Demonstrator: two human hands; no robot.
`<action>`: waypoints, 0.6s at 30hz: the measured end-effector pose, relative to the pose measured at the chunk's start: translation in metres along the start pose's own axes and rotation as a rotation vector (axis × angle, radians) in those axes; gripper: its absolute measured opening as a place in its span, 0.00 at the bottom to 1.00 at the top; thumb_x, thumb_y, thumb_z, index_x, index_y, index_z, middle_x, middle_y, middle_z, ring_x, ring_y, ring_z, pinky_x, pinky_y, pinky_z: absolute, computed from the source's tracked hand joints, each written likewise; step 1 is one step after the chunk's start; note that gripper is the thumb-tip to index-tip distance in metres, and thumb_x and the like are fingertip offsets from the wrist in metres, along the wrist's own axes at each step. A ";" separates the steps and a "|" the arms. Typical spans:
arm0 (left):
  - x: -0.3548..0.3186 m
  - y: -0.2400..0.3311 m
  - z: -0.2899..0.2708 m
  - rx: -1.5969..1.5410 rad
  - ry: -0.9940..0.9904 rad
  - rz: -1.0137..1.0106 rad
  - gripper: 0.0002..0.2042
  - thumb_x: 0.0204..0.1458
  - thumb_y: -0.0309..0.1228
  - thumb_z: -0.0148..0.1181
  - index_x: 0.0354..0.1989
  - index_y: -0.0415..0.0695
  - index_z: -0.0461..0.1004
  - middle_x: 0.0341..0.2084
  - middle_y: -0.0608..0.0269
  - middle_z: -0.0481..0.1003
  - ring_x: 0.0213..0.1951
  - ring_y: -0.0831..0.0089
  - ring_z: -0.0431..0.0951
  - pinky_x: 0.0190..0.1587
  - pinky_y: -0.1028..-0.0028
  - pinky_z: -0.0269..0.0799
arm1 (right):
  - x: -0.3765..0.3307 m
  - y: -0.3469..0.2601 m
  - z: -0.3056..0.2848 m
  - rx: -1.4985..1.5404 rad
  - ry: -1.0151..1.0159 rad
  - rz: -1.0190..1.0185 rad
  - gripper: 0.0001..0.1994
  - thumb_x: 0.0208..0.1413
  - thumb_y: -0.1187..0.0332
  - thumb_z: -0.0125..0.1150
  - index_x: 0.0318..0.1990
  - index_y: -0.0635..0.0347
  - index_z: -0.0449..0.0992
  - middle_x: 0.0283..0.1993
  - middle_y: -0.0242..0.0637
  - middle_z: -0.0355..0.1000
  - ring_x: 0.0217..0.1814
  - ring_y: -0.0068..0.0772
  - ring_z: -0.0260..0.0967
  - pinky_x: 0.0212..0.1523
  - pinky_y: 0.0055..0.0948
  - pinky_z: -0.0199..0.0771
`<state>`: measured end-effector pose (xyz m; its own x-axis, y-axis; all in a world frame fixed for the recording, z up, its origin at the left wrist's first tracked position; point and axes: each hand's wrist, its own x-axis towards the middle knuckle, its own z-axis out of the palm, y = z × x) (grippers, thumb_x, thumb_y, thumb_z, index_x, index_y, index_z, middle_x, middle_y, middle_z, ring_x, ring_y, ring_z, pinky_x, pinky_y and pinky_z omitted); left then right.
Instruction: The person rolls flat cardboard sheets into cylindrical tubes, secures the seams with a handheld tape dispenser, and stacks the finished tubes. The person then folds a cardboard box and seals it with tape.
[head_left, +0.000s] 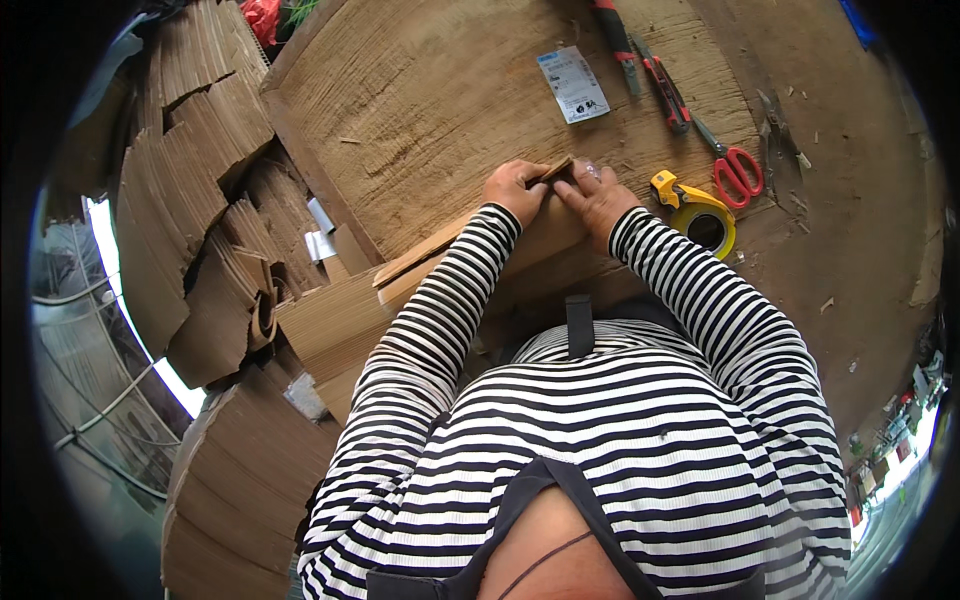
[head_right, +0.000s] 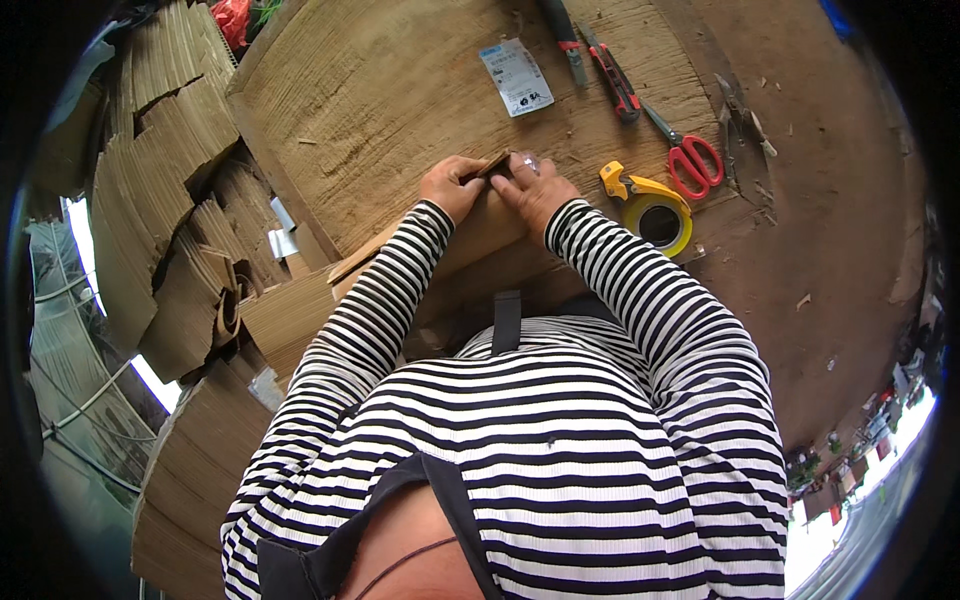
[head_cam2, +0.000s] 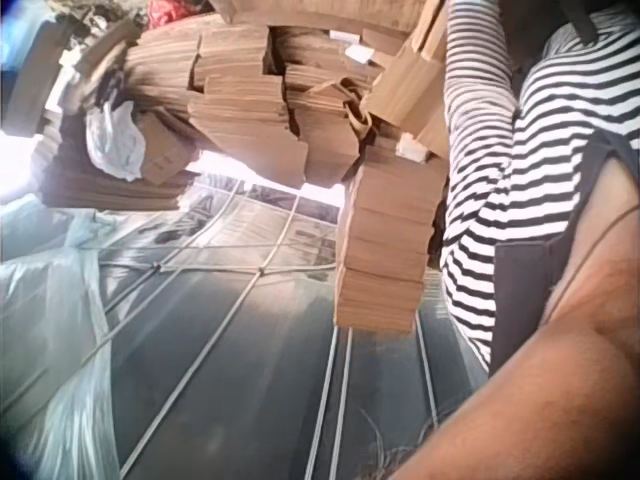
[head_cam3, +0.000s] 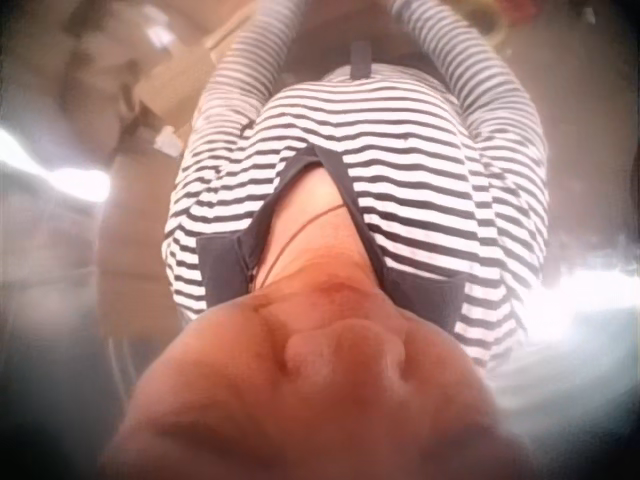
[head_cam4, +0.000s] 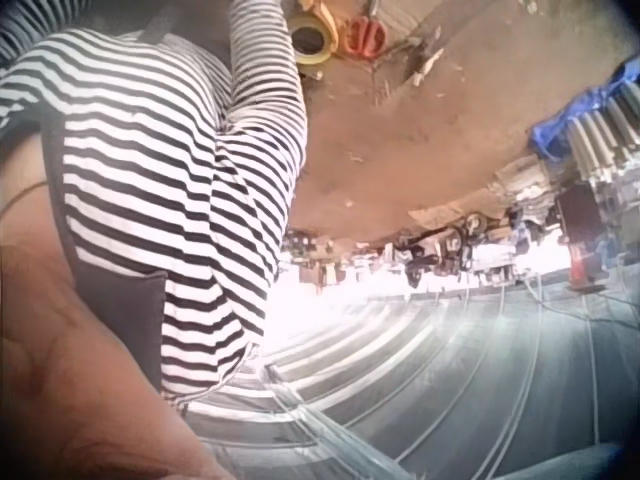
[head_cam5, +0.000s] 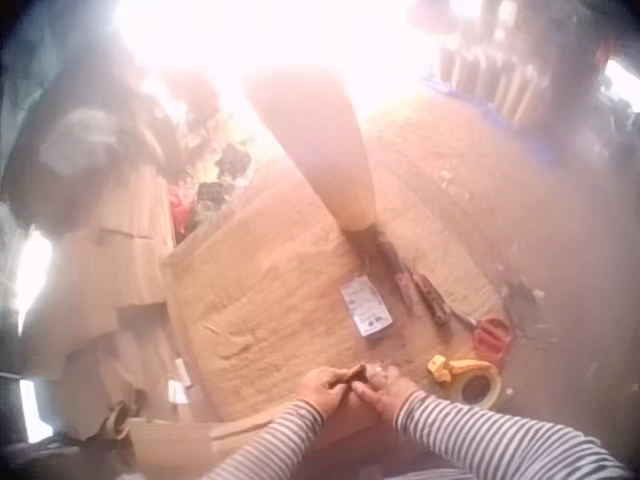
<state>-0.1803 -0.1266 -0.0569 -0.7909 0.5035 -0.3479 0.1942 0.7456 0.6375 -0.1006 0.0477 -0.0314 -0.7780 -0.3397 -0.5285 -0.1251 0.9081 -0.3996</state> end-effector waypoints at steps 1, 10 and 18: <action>-0.004 -0.002 0.002 -0.031 0.027 0.012 0.11 0.46 0.28 0.64 0.39 0.45 0.80 0.37 0.61 0.79 0.40 0.68 0.79 0.46 0.73 0.74 | -0.005 0.001 -0.003 0.042 0.048 -0.010 0.43 0.38 0.67 0.70 0.66 0.42 0.56 0.69 0.43 0.46 0.60 0.54 0.56 0.60 0.41 0.67; -0.028 0.002 0.018 -0.040 0.182 0.031 0.11 0.42 0.24 0.64 0.37 0.45 0.81 0.34 0.62 0.78 0.41 0.67 0.77 0.47 0.71 0.72 | -0.020 0.018 0.035 0.414 0.462 -0.041 0.57 0.25 0.66 0.79 0.67 0.53 0.46 0.67 0.45 0.48 0.61 0.54 0.55 0.62 0.39 0.63; -0.062 0.042 0.018 0.181 0.130 0.102 0.38 0.31 0.40 0.73 0.53 0.37 0.66 0.50 0.51 0.66 0.55 0.55 0.63 0.60 0.62 0.59 | -0.010 0.017 0.044 0.292 0.340 0.022 0.59 0.27 0.65 0.79 0.68 0.57 0.42 0.66 0.48 0.48 0.65 0.54 0.51 0.65 0.44 0.54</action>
<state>-0.1129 -0.1184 -0.0208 -0.8278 0.5282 -0.1890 0.3683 0.7658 0.5272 -0.0676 0.0552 -0.0660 -0.9428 -0.1769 -0.2825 0.0348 0.7906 -0.6113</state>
